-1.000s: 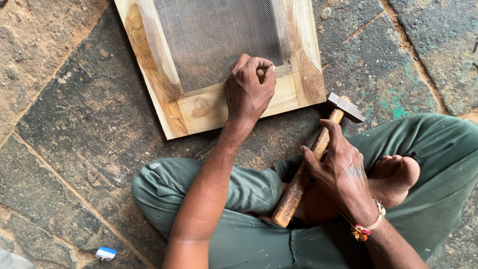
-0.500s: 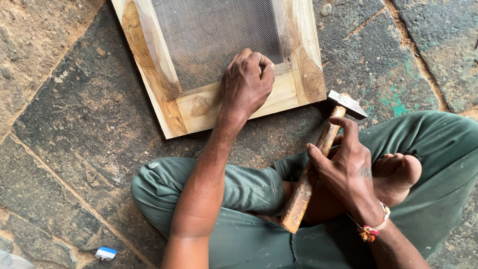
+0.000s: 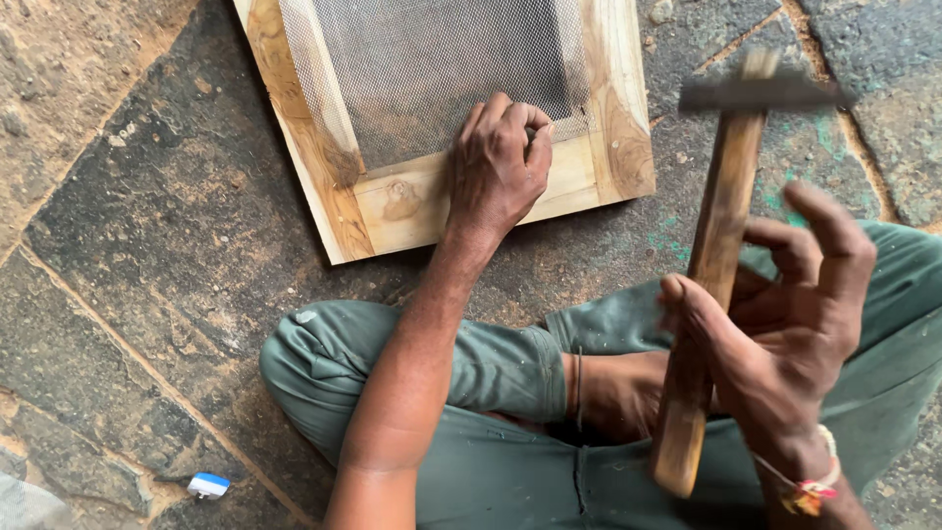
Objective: The person sits on a stone floor and uses a hammer to drive nails through a metal mesh screen into a wooden frame. They repeatedly pick up nails, position them along the frame's edge, and hammer them in to secure the screen.
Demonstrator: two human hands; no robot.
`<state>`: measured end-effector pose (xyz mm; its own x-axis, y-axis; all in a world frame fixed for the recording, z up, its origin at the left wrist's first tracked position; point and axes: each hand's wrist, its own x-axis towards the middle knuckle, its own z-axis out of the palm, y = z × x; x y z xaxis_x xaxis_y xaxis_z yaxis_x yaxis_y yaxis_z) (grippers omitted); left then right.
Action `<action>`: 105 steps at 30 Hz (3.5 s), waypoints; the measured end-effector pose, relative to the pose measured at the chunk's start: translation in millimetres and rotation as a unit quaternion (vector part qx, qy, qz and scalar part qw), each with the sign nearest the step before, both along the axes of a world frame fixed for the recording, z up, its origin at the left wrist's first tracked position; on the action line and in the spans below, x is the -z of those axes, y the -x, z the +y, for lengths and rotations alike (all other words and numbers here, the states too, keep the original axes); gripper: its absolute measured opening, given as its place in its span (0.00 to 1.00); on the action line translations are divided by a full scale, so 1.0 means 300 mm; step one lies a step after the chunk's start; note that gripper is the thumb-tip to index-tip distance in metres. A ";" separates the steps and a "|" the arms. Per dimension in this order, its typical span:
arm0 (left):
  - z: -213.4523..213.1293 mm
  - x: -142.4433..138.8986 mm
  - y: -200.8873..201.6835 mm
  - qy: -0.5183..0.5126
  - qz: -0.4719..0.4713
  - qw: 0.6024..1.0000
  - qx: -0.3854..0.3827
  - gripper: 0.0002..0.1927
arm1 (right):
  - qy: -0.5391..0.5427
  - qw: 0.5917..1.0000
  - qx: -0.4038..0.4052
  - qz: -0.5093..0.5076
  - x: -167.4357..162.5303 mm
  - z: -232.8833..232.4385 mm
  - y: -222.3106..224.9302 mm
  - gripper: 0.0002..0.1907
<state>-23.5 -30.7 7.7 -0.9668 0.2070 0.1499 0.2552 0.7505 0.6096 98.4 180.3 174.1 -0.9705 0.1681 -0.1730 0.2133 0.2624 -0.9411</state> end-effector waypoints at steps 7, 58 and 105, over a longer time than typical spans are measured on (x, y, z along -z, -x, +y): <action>0.011 0.004 -0.023 -0.003 0.053 0.998 -0.016 0.03 | -0.222 0.967 -0.123 -0.004 0.047 -0.042 0.047 0.35; -0.033 0.046 -0.039 0.144 0.184 0.971 0.056 0.56 | -0.386 0.891 -0.191 0.143 0.124 -0.060 0.143 0.28; -0.050 -0.006 -0.032 0.060 0.162 0.984 0.049 0.53 | -0.421 0.842 -0.305 0.147 0.012 -0.024 0.270 0.26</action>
